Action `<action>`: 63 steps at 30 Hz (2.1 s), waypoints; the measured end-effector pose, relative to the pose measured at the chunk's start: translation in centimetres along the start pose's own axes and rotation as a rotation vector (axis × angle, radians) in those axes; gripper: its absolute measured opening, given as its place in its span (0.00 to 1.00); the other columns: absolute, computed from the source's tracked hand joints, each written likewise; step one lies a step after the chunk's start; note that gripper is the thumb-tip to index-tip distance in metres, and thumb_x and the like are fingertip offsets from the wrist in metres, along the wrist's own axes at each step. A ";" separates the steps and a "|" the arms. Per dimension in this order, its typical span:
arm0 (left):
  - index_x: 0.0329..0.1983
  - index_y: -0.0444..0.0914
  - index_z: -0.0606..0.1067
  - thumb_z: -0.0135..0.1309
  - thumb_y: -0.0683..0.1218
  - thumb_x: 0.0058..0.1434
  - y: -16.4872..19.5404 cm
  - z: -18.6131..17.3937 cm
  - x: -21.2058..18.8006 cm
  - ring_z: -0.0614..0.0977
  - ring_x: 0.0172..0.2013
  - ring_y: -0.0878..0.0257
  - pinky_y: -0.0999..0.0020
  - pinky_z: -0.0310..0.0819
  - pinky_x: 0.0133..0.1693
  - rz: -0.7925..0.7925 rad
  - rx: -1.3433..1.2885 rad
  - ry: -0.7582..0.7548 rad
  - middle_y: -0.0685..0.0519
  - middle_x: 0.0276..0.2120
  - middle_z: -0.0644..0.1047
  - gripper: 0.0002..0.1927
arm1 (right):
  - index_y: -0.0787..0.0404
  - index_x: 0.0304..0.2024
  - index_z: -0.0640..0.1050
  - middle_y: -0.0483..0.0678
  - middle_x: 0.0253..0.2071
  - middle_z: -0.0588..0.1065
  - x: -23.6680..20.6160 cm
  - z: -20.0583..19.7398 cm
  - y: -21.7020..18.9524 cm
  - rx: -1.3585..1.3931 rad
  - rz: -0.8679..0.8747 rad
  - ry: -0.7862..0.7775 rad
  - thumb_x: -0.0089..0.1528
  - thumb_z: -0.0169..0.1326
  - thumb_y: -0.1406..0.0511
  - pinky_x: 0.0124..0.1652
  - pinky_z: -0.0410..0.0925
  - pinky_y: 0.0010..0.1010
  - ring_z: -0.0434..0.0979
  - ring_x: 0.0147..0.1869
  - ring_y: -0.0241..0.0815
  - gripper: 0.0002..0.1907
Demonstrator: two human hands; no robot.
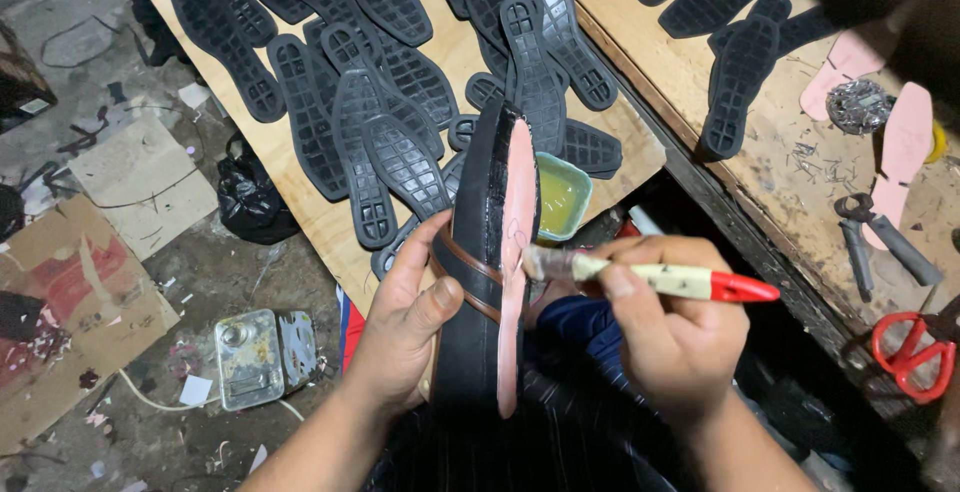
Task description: The person holds a shoe in one hand and uses a brush to spread yellow adhesive from a small container over the sole edge and bottom of the shoe, repeatedly dipping the brush and rotating the shoe to coat the surface.
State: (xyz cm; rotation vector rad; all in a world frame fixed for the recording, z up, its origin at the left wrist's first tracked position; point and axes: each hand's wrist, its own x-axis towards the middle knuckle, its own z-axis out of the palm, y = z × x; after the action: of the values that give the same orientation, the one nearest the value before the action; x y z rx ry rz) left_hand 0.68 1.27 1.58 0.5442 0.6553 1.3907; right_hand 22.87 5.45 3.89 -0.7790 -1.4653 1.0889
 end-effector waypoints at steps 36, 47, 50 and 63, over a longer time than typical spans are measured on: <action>0.70 0.37 0.63 0.56 0.51 0.63 0.6 0.1 0.3 0.82 0.47 0.61 0.66 0.78 0.48 -0.157 0.197 0.159 0.47 0.50 0.78 0.33 | 0.65 0.50 0.72 0.59 0.50 0.78 0.2 -0.7 -0.3 -0.049 -0.082 -0.223 0.67 0.56 0.74 0.60 0.74 0.42 0.81 0.57 0.50 0.10; 0.69 0.34 0.64 0.54 0.50 0.66 0.2 0.0 0.4 0.82 0.47 0.60 0.65 0.79 0.48 -0.170 0.120 0.153 0.45 0.49 0.78 0.30 | 0.65 0.46 0.74 0.58 0.50 0.79 0.4 -1.5 -1.0 -0.178 -0.069 -0.253 0.62 0.57 0.75 0.58 0.75 0.36 0.82 0.55 0.48 0.10; 0.69 0.35 0.63 0.55 0.49 0.65 0.4 0.2 0.2 0.82 0.48 0.60 0.65 0.79 0.49 -0.172 0.145 0.151 0.45 0.50 0.78 0.31 | 0.65 0.48 0.72 0.61 0.53 0.77 0.4 -1.2 -0.6 -0.099 -0.032 -0.212 0.64 0.54 0.76 0.59 0.74 0.38 0.81 0.57 0.49 0.10; 0.67 0.33 0.65 0.51 0.47 0.69 -0.1 0.4 0.5 0.82 0.44 0.60 0.65 0.79 0.46 -0.133 0.063 0.163 0.45 0.47 0.78 0.25 | 0.65 0.48 0.71 0.60 0.53 0.77 0.2 -1.1 0.1 0.025 -0.006 -0.247 0.65 0.54 0.75 0.63 0.72 0.42 0.79 0.59 0.50 0.10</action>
State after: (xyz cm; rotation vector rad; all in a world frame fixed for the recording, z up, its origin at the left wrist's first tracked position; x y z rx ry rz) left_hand 1.03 1.72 1.77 0.4318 0.8544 1.3009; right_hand 23.84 5.93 3.82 -0.6385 -1.6549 1.2299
